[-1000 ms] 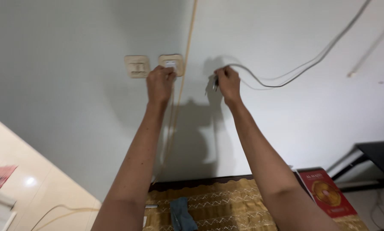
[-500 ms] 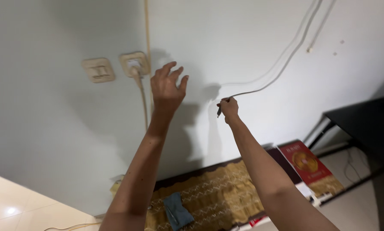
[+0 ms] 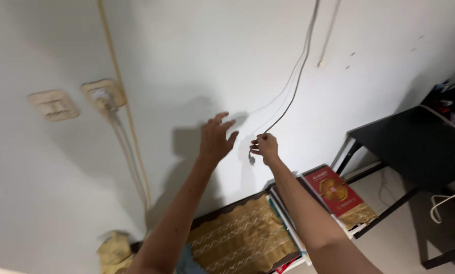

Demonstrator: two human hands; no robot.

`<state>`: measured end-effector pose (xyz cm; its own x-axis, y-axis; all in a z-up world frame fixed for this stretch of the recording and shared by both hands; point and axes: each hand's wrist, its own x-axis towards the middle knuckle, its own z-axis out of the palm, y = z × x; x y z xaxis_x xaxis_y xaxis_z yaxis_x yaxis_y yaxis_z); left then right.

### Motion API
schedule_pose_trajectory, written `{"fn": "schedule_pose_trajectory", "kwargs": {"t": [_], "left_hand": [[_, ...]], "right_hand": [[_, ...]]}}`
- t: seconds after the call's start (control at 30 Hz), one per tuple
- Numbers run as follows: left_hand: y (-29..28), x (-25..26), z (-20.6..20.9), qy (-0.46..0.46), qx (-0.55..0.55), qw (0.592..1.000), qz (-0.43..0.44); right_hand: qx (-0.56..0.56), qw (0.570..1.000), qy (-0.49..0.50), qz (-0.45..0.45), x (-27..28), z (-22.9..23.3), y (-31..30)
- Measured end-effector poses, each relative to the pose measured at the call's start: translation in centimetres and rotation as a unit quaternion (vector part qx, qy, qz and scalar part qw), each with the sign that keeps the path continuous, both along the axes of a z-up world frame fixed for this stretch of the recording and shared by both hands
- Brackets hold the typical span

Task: The person unplugs a wall-mounted fan, removes it from the wall, and places it on a desk. They then use a screwdriver to tighten screws on the fan's mounting bracket and reposition the fan on the desk.

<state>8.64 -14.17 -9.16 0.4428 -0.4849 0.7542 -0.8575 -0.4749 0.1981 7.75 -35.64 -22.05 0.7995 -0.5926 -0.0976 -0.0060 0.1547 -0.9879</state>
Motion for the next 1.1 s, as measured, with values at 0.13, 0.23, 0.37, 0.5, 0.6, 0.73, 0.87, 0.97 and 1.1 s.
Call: {"fn": "schedule_pose_trajectory", "kwargs": {"t": [0.13,0.23,0.37,0.5,0.6,0.73,0.87,0.97,1.1], "left_hand": [[-5.1,-1.0,-1.4,0.018,0.011,1.0,-0.013],[-9.1,-1.6,-1.6,0.025,0.006,1.0,-0.018],[-13.9,-2.4,-1.1,0.028,-0.009,0.999,-0.027],[-17.7,-3.3,-0.2,0.023,-0.02,0.999,-0.029],[-19.8,-4.0,0.7,-0.007,-0.036,0.999,-0.036],[-21.8,-4.4,2.8,-0.046,-0.071,0.996,-0.029],[-22.9,-4.9,7.1,-0.041,-0.076,0.996,-0.022],[-24.0,-5.5,11.1,-0.054,-0.08,0.995,-0.026],[-26.1,-6.2,16.2,-0.092,-0.116,0.987,-0.069]], "right_hand": [[0.008,0.998,-0.039,0.053,-1.9,2.3,-3.2],[-0.011,0.996,-0.047,0.08,-2.0,3.3,-6.6],[-0.061,0.992,-0.02,0.108,-1.1,3.3,-10.8],[-0.101,0.973,0.048,0.2,-1.1,3.8,-13.8],[-0.145,0.952,0.099,0.251,-1.8,5.8,-15.3],[-0.195,0.943,0.091,0.254,-2.9,10.1,-17.6],[-0.233,0.947,0.03,0.221,-2.8,15.3,-20.9],[-0.251,0.948,-0.036,0.19,-3.0,20.3,-23.2],[-0.298,0.939,-0.129,0.117,-4.8,28.1,-25.1]]}}
